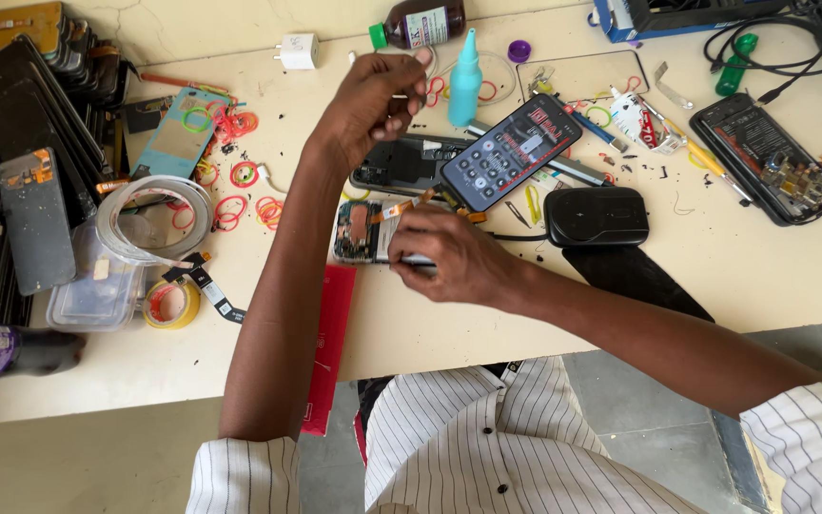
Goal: The person removes the battery from a mobile phone chassis and then separates the screen from the internal frame.
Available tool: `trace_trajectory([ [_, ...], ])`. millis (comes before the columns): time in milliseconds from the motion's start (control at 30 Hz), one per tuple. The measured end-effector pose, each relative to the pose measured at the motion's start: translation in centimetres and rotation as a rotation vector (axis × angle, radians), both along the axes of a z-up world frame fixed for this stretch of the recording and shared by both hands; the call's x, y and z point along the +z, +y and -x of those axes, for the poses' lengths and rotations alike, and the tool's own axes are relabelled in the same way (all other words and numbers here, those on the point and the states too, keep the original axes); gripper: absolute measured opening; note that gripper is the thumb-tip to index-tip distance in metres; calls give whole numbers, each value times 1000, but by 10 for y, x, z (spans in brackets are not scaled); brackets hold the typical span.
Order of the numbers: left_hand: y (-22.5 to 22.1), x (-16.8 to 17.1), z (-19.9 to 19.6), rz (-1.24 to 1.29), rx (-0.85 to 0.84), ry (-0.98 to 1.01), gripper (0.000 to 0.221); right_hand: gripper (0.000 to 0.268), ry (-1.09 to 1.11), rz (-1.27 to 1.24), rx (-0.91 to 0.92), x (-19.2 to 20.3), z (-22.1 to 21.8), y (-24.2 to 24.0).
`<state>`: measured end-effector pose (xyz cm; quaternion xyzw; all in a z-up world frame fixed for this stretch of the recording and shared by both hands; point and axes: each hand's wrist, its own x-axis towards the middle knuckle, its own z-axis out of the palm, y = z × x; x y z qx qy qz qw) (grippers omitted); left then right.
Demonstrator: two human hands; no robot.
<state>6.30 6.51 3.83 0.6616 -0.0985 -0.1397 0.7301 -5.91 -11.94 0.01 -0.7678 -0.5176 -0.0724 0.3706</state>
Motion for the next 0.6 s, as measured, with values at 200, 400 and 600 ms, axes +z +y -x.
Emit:
trace_trajectory([
  [200,20,-2,2,32,49,-56,41,17,25,23,-11,1,-1,1],
  [400,27,-3,-6,185,158,-71,38,24,-245,-22,51,6,9,1],
  [600,29,2,-9,318,134,-76,37,38,-249,146,349,4,45,21],
])
